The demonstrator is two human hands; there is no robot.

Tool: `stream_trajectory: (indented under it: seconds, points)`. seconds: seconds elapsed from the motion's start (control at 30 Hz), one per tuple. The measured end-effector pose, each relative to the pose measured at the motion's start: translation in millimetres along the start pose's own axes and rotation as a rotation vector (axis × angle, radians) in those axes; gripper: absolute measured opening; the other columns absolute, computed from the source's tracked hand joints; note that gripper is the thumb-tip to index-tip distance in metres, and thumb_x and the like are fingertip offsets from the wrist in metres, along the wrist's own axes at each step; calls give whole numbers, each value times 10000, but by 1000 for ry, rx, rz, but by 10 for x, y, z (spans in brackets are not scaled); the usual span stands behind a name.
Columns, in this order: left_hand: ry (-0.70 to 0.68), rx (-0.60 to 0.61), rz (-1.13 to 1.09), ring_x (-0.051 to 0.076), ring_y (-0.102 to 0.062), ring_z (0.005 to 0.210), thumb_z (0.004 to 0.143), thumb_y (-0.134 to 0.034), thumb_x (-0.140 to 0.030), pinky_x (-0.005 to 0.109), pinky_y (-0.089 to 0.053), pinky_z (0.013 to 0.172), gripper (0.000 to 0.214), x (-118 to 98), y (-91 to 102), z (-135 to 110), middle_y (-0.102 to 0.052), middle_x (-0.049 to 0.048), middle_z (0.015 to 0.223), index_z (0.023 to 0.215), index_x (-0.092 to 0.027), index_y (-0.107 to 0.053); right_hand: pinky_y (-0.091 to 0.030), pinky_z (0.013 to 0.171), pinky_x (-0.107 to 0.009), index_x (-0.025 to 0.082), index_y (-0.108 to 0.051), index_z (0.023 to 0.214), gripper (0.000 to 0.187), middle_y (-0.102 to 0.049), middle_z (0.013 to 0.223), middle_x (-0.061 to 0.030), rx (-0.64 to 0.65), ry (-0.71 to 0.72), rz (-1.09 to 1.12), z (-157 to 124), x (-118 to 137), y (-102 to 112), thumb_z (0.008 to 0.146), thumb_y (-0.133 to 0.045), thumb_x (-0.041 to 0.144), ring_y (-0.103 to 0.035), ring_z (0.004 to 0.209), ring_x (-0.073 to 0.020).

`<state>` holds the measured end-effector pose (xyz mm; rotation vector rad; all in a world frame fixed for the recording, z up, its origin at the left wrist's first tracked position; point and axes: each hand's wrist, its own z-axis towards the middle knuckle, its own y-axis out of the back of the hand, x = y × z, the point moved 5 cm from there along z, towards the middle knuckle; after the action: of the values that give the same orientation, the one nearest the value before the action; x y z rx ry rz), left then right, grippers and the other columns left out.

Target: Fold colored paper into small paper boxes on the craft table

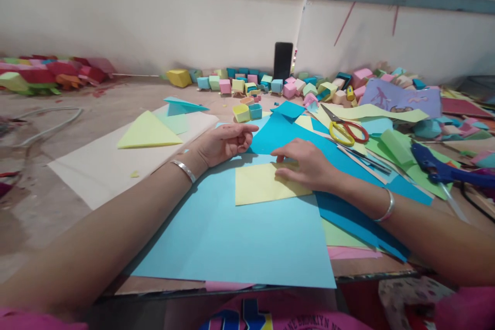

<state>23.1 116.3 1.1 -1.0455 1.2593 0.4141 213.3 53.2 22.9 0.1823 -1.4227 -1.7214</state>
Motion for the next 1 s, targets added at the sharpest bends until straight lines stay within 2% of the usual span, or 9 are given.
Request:
stream_trajectory:
  seconds: [0.1, 0.2, 0.3, 0.4, 0.5, 0.6, 0.73, 0.87, 1.0]
  points:
    - [-9, 13, 34, 110, -601, 663, 719, -730, -300, 198, -474, 596, 374, -4, -6, -2, -669, 66, 744, 1013, -71, -706, -418, 766, -299, 179, -665, 1045, 250, -683, 828, -28, -3, -14, 168, -16, 33, 6, 810, -584, 156, -568, 803, -158]
    - [-15, 15, 51, 128, -620, 675, 725, -736, -354, 218, -485, 614, 383, 6, 8, 9, -681, 64, 762, 1004, -93, -716, -429, 681, -268, 181, -652, 1026, 234, -625, 800, -12, -56, -106, 447, -14, -2, 22, 814, -552, 171, -544, 741, -132]
    - [0, 54, 64, 241, -665, 874, 745, -649, -620, 345, -520, 778, 573, 29, -26, 18, -718, 106, 953, 1047, -137, -710, -428, 617, -246, 186, -618, 1030, 234, -567, 797, 7, -182, -280, 781, -15, -115, 2, 806, -575, 238, -535, 711, -117]
    - [-26, 88, 117, 328, -616, 1059, 593, -609, -811, 419, -490, 878, 843, 25, -101, 7, -694, 126, 1108, 1128, -163, -682, -409, 570, -228, 197, -618, 986, 220, -545, 803, 22, -320, -393, 959, -24, -233, -28, 779, -609, 268, -517, 658, -94]
    - [-69, 0, 173, 256, -637, 988, 546, -813, -594, 333, -501, 820, 731, 0, -114, -10, -705, 99, 1054, 1134, -179, -682, -376, 535, -209, 216, -640, 1021, 278, -536, 773, 41, -482, -429, 957, -41, -329, 8, 745, -639, 249, -479, 613, -74]
    - [-89, -114, 205, 136, -632, 730, 627, -836, -394, 243, -487, 654, 539, -19, -69, -18, -705, 38, 847, 1106, -192, -694, -391, 552, -211, 229, -669, 1063, 347, -569, 764, 42, -578, -442, 955, -53, -381, 51, 718, -675, 259, -491, 624, -77]
    - [-188, -248, 224, 76, -552, 602, 707, -782, -411, 196, -450, 566, 510, -82, 14, -20, -637, -11, 723, 1160, -207, -665, -457, 614, -257, 191, -725, 880, 221, -670, 807, -9, -671, -475, 949, -67, -413, 95, 696, -702, 313, -577, 687, -123]
    - [-150, -196, 236, 110, -583, 684, 697, -785, -420, 220, -479, 615, 666, -80, -28, -18, -636, 4, 787, 1299, -244, -561, -480, 658, -269, 180, -717, 810, 184, -692, 794, -18, -830, -512, 881, -103, -452, 162, 670, -715, 298, -597, 705, -132]
    - [-160, -300, 383, 107, -563, 635, 671, -795, -332, 202, -450, 556, 636, -131, 17, -37, -577, -24, 707, 1262, -235, -581, -486, 642, -276, 185, -705, 838, 185, -677, 762, -12, -813, -539, 908, -110, -509, 124, 687, -685, 291, -593, 675, -134]
